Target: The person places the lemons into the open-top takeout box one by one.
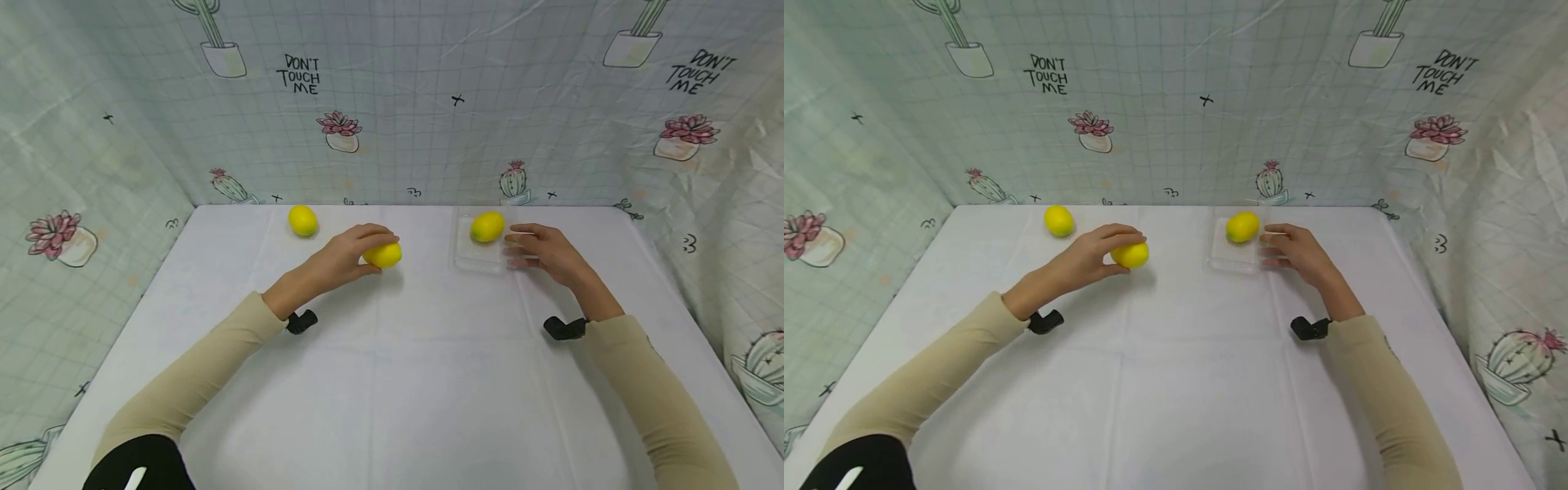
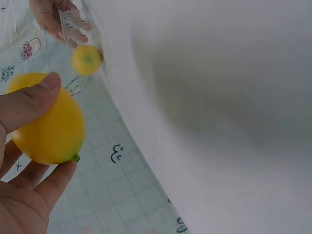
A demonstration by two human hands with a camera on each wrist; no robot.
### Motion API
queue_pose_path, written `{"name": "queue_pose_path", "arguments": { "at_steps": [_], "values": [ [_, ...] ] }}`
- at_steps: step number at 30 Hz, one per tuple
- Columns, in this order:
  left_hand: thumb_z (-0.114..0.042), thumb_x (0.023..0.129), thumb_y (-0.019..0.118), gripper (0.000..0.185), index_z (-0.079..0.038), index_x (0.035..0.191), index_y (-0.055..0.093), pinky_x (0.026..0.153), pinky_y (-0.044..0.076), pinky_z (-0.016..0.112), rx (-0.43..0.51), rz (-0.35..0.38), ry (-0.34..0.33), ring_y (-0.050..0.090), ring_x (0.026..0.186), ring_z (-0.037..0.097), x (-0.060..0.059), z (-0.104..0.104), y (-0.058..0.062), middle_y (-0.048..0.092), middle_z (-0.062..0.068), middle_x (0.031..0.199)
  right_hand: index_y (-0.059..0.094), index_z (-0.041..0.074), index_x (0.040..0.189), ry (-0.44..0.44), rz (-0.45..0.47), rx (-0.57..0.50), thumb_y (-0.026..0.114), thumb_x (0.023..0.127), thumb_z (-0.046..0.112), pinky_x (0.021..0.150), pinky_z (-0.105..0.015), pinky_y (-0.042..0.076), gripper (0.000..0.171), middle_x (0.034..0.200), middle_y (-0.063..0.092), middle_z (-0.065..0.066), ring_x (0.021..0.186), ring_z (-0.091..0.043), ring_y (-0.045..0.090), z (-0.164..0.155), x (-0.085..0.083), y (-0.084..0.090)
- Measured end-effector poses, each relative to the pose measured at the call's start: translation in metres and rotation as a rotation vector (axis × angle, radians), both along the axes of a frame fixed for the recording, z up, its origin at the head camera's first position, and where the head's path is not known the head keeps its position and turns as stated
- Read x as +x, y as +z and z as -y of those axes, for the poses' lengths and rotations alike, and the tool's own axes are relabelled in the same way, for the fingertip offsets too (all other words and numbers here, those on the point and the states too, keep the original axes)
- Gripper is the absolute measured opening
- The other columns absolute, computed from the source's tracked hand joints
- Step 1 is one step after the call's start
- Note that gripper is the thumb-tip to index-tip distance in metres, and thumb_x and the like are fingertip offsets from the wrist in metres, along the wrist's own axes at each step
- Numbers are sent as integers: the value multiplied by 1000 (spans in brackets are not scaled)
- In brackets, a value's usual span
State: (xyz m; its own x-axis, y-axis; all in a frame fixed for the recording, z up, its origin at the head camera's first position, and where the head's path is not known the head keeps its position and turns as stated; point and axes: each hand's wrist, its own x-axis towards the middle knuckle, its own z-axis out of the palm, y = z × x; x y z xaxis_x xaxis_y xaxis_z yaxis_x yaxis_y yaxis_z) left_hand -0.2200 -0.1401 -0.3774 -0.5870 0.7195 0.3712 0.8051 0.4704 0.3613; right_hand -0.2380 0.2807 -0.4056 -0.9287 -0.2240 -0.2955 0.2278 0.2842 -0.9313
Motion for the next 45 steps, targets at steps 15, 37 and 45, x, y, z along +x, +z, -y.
{"name": "queue_pose_path", "arguments": {
  "at_steps": [15,37,45],
  "values": [
    [-6,78,87,61,-3,134,61,109,48,35,123,78,-57,58,126,27,3,-35,5,60,11,136,21,1,160,39,-46,-18,45,110,29,93,-27,57,62,157,36,-29,133,-36,51,-7,-3,-9],
    [-13,80,88,60,-3,132,60,109,46,28,194,125,-108,58,122,23,-1,-77,0,61,11,131,24,1,160,22,-63,-7,45,110,29,94,-30,57,60,151,41,-29,127,-31,56,-2,0,-10],
    [-13,82,87,58,-3,133,59,111,43,26,169,93,-111,56,123,22,-11,-96,5,60,10,133,25,2,159,18,-64,15,44,111,29,95,-33,56,59,151,42,-29,126,-31,58,2,-1,-9]
  ]
}}
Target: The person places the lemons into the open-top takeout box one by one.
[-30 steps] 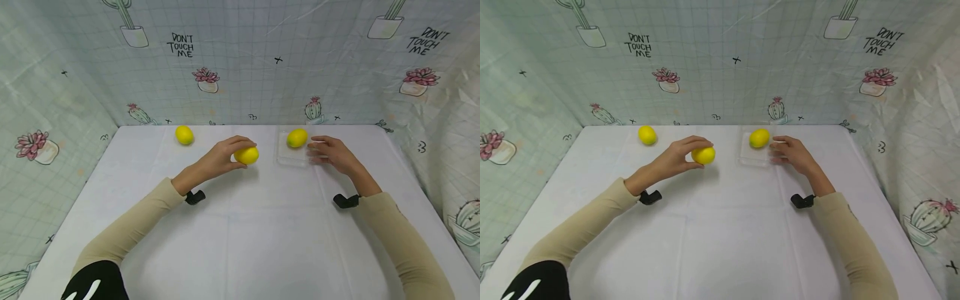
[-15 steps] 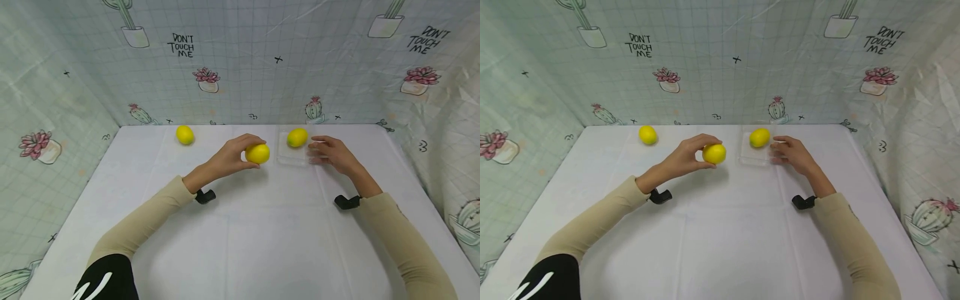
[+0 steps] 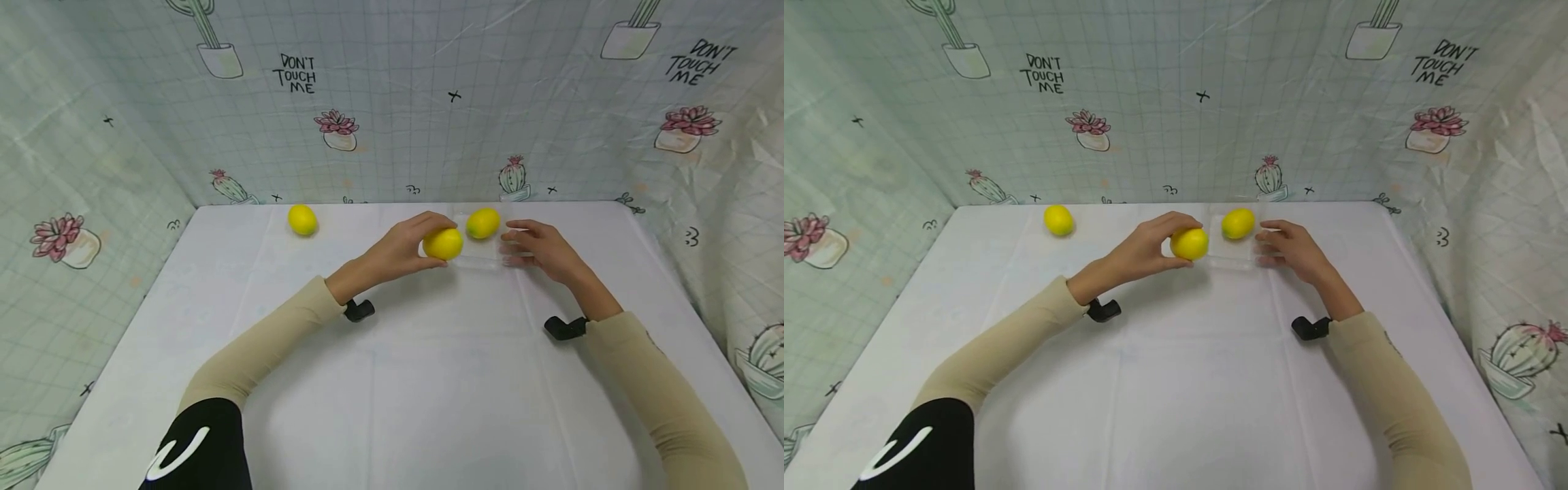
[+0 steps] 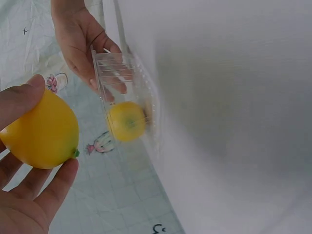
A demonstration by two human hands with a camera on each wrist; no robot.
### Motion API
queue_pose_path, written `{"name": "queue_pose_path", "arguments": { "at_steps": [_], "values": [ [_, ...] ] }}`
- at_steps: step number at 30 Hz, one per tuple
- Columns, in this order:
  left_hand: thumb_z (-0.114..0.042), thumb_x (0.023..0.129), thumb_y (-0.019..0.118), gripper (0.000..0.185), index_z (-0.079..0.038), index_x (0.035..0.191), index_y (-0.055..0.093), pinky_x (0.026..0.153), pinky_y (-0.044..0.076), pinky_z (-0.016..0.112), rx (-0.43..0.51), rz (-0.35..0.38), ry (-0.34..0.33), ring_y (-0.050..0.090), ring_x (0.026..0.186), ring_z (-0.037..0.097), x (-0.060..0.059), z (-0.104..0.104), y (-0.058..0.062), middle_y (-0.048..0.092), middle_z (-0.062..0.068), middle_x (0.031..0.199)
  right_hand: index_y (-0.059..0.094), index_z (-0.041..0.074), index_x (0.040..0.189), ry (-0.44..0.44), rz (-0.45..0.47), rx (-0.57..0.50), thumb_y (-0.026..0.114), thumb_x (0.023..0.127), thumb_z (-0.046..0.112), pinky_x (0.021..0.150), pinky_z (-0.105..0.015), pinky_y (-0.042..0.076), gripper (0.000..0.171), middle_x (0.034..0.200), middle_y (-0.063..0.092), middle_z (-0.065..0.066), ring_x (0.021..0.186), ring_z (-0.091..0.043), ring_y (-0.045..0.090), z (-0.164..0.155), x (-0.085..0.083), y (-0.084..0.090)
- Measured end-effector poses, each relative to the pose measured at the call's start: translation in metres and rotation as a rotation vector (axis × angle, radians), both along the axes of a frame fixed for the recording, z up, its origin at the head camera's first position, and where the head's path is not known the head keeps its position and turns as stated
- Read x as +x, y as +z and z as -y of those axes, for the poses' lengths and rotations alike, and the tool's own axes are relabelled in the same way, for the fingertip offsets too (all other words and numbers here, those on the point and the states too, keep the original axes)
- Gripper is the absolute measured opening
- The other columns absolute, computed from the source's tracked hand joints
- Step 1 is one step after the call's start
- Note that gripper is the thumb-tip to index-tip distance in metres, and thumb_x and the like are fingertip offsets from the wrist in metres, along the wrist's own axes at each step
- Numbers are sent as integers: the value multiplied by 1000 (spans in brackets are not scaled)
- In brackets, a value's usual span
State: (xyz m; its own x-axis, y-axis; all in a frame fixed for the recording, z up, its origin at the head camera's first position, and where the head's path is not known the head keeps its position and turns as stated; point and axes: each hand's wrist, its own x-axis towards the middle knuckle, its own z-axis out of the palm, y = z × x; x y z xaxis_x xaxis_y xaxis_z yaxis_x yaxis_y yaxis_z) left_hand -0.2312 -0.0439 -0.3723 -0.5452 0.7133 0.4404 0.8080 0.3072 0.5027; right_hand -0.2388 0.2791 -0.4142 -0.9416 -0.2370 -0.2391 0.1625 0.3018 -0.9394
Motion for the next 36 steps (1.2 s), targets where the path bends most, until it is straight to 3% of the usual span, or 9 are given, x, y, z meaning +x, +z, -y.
{"name": "queue_pose_path", "arguments": {
  "at_steps": [10,18,24,31,36],
  "values": [
    [-18,85,84,61,-2,136,54,106,45,21,8,50,59,56,122,20,-20,-24,17,59,10,135,24,4,160,-20,21,8,44,111,28,97,-36,55,58,153,41,-28,130,-35,55,-1,-2,3],
    [-13,83,84,53,-3,127,56,100,48,22,32,121,47,58,112,19,-36,-39,26,62,8,124,25,1,159,-7,13,14,43,111,27,96,-35,56,58,152,41,-29,127,-32,58,-1,1,6],
    [-21,85,84,49,-6,123,57,95,51,25,-32,151,72,58,110,19,-50,-45,28,64,5,119,25,1,159,4,16,13,43,111,27,95,-32,56,58,152,41,-28,127,-33,57,-1,2,7],
    [-25,88,82,54,-7,134,60,96,51,24,-116,210,130,57,116,20,-65,-52,29,63,6,133,26,0,158,17,11,51,43,111,28,94,-29,57,58,152,43,-28,131,-40,52,3,3,9],
    [-24,88,82,50,-9,131,63,98,49,22,-217,239,139,57,118,20,-76,-61,35,63,4,133,27,0,158,13,14,69,44,111,28,96,-31,56,58,151,43,-27,131,-40,51,5,2,11]
  ]
}}
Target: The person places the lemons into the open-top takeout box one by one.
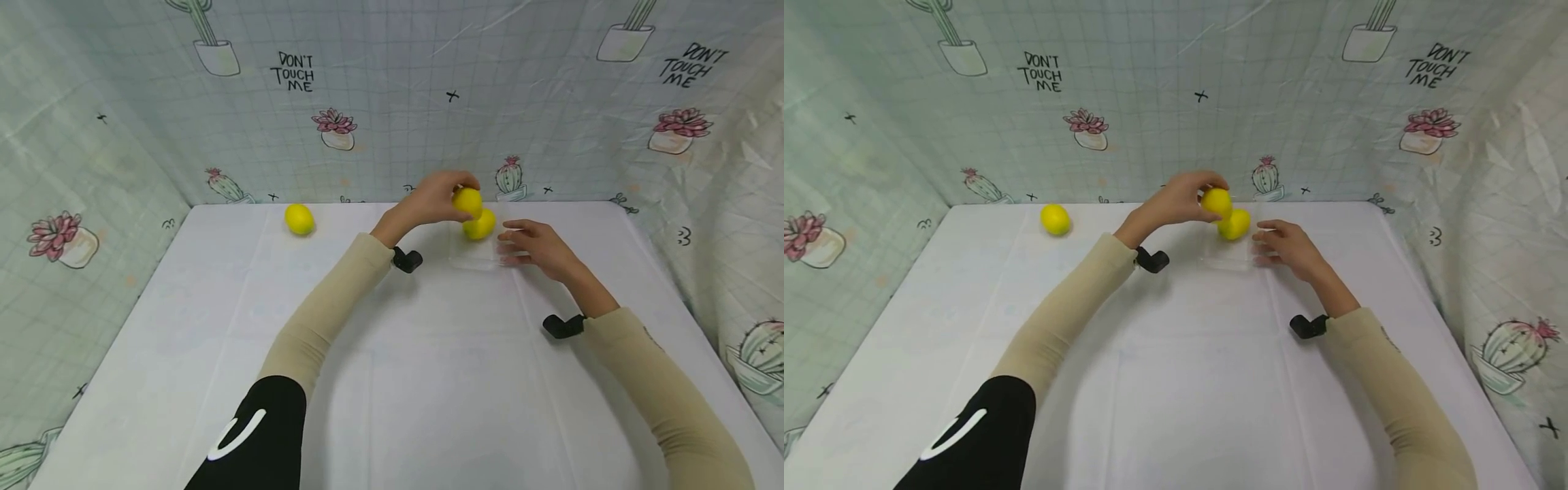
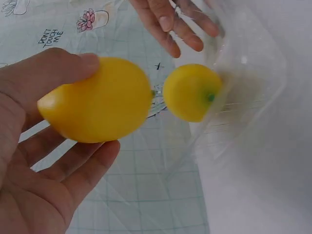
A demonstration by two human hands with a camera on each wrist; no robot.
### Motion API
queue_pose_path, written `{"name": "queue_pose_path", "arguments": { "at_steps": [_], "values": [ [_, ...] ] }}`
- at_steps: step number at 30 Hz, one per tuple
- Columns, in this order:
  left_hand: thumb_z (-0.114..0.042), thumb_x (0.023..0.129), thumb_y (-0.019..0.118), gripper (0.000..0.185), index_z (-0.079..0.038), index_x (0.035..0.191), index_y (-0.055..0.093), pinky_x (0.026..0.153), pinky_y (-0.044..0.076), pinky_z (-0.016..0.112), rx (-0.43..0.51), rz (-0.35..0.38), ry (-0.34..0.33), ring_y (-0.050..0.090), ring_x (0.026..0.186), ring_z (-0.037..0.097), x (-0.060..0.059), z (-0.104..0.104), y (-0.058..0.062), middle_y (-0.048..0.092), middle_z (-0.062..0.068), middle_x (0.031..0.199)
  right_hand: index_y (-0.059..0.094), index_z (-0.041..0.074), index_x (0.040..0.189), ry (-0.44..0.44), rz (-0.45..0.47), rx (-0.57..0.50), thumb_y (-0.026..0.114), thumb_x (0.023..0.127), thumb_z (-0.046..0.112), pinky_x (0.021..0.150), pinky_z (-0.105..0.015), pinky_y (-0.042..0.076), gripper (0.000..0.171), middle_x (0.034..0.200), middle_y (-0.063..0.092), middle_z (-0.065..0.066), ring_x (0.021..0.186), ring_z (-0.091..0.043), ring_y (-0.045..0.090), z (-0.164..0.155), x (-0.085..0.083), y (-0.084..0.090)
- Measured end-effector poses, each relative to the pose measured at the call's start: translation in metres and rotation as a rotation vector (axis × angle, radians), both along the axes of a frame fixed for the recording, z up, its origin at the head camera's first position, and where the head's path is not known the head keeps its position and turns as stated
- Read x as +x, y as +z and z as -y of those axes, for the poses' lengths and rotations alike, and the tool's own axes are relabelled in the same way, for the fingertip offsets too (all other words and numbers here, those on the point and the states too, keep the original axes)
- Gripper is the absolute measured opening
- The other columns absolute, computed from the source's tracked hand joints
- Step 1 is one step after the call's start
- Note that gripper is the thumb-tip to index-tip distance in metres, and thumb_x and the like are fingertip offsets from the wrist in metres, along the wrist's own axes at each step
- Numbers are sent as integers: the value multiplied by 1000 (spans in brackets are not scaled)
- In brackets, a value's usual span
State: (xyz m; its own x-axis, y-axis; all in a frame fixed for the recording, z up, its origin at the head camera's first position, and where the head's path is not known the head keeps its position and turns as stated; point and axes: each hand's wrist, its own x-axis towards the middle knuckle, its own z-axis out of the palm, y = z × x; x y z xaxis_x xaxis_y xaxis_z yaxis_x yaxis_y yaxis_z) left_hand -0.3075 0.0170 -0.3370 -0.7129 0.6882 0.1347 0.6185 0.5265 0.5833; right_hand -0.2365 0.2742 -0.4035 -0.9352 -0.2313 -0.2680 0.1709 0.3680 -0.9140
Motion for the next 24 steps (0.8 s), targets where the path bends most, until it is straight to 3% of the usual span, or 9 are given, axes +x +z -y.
{"name": "queue_pose_path", "arguments": {
  "at_steps": [6,12,19,24],
  "values": [
    [-22,83,86,46,-8,123,68,98,49,21,-108,33,-45,59,114,18,-17,-9,6,67,5,125,26,0,158,-5,5,-2,43,111,26,97,-33,56,57,152,43,-28,131,-40,51,1,-1,2],
    [-18,84,86,47,-7,126,68,99,50,22,-204,75,-35,59,116,19,-28,-18,8,66,6,128,24,0,159,-6,22,-13,43,111,25,102,-39,53,58,152,42,-28,132,-41,50,4,0,2],
    [-16,84,85,42,-7,123,71,99,51,23,-282,93,-14,59,110,18,-35,-26,2,68,5,126,24,-1,159,-3,-1,-1,42,111,25,103,-43,50,58,152,42,-29,132,-42,51,3,-1,1],
    [-16,84,85,43,-7,124,71,98,51,23,-290,100,-8,60,109,18,-40,-28,-2,68,6,126,27,0,158,-21,-13,7,43,111,26,100,-38,54,56,150,45,-28,130,-39,54,2,-2,0]
  ]
}}
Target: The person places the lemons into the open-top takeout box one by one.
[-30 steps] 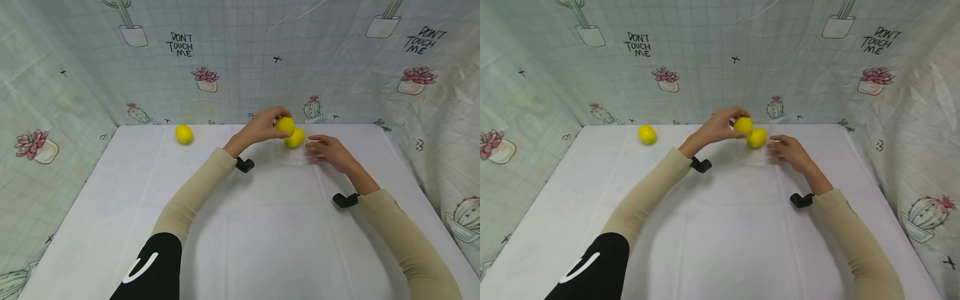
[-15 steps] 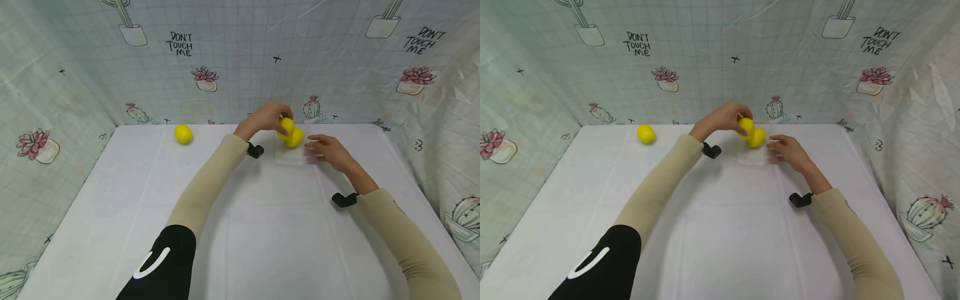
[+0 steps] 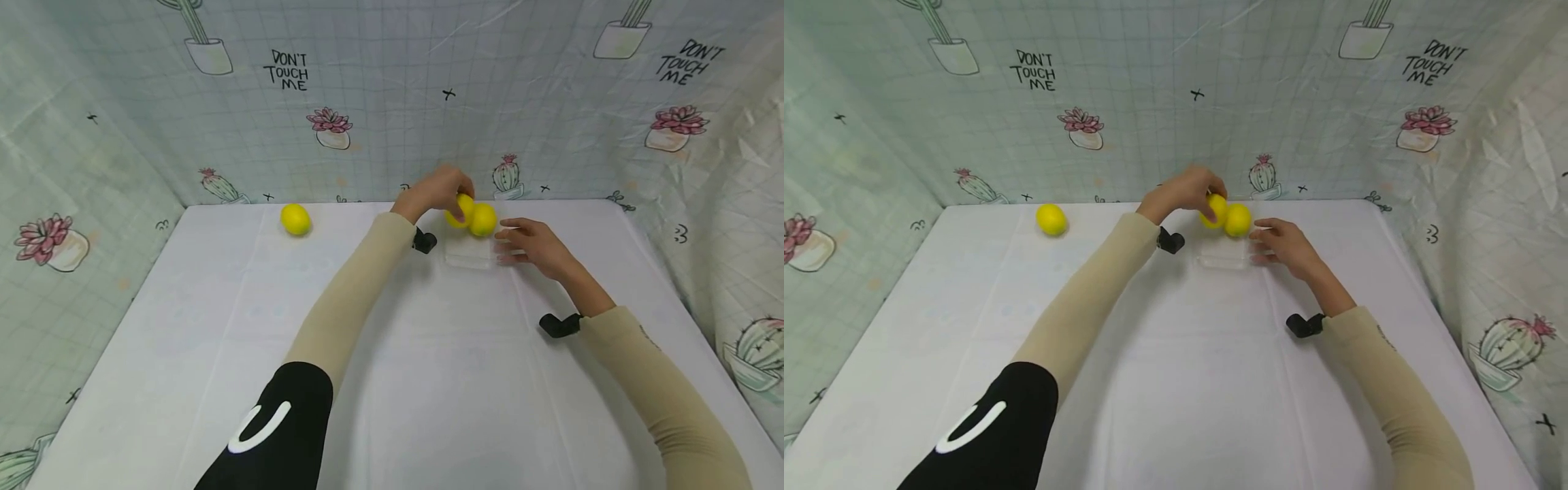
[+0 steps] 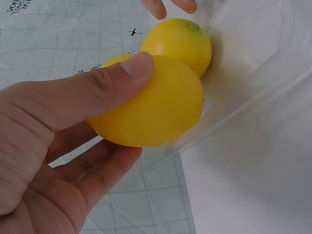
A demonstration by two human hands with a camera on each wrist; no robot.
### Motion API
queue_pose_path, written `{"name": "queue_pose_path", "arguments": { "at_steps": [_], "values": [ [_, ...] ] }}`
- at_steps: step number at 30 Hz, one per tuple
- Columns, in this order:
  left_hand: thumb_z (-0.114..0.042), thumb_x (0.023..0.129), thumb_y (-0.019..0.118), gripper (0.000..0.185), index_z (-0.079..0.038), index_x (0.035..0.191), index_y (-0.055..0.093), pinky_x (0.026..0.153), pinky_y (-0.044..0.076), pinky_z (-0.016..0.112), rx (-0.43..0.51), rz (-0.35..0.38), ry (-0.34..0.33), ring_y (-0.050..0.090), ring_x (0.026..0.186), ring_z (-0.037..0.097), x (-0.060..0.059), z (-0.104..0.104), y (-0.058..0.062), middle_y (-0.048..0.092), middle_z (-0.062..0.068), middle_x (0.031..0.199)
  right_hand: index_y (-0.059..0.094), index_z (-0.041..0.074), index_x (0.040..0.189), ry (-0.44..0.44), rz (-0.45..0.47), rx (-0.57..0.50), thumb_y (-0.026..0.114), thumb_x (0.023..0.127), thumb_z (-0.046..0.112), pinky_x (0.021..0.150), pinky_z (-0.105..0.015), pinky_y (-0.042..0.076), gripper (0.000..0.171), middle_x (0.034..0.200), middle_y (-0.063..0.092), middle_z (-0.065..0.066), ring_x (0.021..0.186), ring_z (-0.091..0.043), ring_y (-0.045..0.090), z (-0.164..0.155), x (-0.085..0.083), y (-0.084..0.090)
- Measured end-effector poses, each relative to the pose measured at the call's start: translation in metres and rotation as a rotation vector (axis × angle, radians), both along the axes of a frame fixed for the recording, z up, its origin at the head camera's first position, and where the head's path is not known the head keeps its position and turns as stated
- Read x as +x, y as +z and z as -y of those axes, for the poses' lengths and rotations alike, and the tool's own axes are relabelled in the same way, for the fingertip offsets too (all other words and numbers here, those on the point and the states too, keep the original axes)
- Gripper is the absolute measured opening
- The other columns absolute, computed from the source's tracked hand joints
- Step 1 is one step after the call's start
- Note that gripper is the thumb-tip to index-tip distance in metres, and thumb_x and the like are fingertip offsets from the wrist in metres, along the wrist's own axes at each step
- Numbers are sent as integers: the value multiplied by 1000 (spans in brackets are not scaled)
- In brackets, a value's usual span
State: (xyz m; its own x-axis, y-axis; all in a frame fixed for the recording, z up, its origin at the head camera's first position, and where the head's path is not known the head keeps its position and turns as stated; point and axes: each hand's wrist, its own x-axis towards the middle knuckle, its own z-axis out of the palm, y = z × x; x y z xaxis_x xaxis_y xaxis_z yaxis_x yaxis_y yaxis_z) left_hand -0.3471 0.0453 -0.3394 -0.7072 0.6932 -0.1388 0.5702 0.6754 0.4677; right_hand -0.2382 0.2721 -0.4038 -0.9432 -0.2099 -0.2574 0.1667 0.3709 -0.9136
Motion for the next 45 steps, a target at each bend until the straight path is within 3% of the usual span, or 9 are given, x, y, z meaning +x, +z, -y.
{"name": "queue_pose_path", "arguments": {
  "at_steps": [9,16,20,26,30,37,45],
  "values": [
    [-23,86,84,49,-8,131,69,100,50,25,-126,-40,-7,56,112,20,-5,-3,-7,66,5,128,25,-1,159,11,-8,-3,42,111,24,100,-39,53,56,151,43,-29,131,-41,52,3,1,1],
    [-20,86,83,43,-5,124,72,91,52,25,-108,-84,-27,54,100,19,-5,-2,-7,68,6,119,22,0,160,9,9,-12,41,111,22,102,-42,51,57,152,43,-28,132,-42,50,6,3,2],
    [-19,89,81,40,-4,124,71,90,51,24,-93,-59,-24,52,100,20,-2,2,-6,67,6,116,22,0,160,10,9,-1,41,111,22,100,-40,53,57,152,43,-28,132,-41,51,7,2,1],
    [-22,95,74,42,-4,132,66,96,52,26,-88,-2,-23,58,112,21,8,9,1,66,10,127,26,0,158,-1,7,25,41,111,23,96,-35,57,54,151,45,-27,131,-40,53,7,0,-1],
    [-23,100,68,45,-5,140,59,103,48,29,-114,-1,-29,55,125,23,10,16,6,60,11,138,27,0,158,-1,13,31,41,111,23,97,-36,56,54,150,46,-26,131,-40,54,8,-1,-2],
    [-21,101,65,41,-4,139,59,107,47,36,-143,-122,-60,55,128,28,17,48,22,60,13,138,27,2,159,9,11,60,41,111,23,100,-41,54,54,151,46,-25,131,-39,54,8,-2,-1],
    [-13,99,66,39,0,136,60,109,46,43,-195,-188,-17,56,127,33,20,117,36,61,18,137,25,1,159,6,11,46,41,111,25,102,-43,52,56,152,45,-25,132,-40,53,6,-1,1]
  ]
}}
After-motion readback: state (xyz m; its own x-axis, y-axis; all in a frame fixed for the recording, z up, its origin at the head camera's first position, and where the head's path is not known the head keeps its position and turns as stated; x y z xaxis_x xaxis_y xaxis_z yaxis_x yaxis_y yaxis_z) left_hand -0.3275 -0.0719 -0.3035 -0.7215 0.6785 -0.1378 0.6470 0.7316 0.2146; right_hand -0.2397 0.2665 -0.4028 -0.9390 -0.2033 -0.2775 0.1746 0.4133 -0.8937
